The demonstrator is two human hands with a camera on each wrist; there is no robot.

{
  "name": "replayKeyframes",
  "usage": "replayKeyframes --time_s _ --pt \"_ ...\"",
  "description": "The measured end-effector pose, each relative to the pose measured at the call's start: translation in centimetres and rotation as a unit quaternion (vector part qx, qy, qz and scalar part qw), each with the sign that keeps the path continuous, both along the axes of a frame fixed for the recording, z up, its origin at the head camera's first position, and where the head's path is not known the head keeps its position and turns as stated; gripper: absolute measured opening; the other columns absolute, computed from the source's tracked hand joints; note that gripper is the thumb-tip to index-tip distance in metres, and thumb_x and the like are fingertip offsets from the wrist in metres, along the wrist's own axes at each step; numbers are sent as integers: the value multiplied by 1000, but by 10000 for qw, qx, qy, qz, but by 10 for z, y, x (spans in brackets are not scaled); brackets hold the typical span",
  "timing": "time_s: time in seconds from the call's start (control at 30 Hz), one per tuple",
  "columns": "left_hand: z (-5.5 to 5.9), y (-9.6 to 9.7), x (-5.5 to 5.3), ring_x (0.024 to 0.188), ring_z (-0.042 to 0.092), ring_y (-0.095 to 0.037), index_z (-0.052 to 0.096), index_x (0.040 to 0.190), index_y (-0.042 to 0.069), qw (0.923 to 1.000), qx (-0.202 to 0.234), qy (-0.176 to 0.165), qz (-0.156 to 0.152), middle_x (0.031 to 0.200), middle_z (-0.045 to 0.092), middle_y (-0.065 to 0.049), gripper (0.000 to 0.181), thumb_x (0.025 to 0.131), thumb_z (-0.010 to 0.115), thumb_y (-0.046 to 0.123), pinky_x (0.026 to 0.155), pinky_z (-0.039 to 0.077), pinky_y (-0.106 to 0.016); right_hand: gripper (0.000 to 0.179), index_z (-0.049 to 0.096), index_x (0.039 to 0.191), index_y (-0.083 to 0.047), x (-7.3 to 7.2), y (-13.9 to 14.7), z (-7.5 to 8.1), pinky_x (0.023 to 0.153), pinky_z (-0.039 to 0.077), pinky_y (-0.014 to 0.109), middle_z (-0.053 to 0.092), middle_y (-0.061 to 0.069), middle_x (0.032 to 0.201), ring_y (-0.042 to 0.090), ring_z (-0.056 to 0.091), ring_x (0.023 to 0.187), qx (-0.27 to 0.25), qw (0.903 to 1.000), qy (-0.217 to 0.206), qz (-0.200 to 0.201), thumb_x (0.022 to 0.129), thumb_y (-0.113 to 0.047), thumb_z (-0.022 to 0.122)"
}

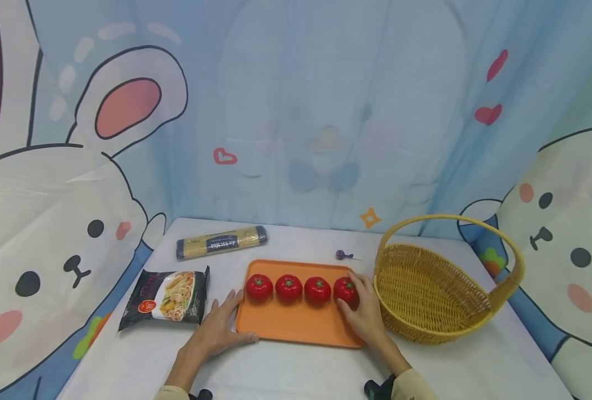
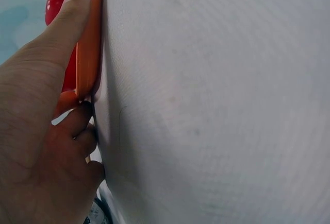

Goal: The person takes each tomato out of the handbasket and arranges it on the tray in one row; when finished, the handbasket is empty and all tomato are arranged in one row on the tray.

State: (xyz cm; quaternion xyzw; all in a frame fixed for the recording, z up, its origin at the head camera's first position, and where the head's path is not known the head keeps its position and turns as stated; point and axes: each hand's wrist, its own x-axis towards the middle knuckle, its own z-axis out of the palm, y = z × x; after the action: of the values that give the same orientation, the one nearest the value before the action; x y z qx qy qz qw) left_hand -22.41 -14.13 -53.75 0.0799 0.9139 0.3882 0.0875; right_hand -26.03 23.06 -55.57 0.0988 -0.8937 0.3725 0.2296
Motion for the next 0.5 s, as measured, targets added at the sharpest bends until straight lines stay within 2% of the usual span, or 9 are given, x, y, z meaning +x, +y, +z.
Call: replayKeyframes --time_s 0.2,0.33,0.5 --pt "0 0 -1 158 13 -62 41 168 17 10000 -18 -23 6 176 29 -19 117 74 97 57 125 16 -79 73 55 152 3 -1 -3 7 120 44 65 51 26 148 47 50 142 -158 9982 -576 -44 88 -1 88" --pt "-2 -1 -2 158 12 -64 40 168 18 9999 -42 -104 63 176 28 -19 117 74 96 58 124 16 -82 78 49 157 1 -1 -4 8 122 41 64 49 26 152 47 47 145 -169 9951 -970 -119 90 -4 88" --pt "0 2 -3 159 15 -60 39 168 14 10000 -60 -56 28 175 30 -21 117 74 97 54 126 15 -80 85 44 161 -2 -1 -4 8 122 41 66 50 26 154 46 47 147 -130 9934 -1132 -111 88 -6 89"
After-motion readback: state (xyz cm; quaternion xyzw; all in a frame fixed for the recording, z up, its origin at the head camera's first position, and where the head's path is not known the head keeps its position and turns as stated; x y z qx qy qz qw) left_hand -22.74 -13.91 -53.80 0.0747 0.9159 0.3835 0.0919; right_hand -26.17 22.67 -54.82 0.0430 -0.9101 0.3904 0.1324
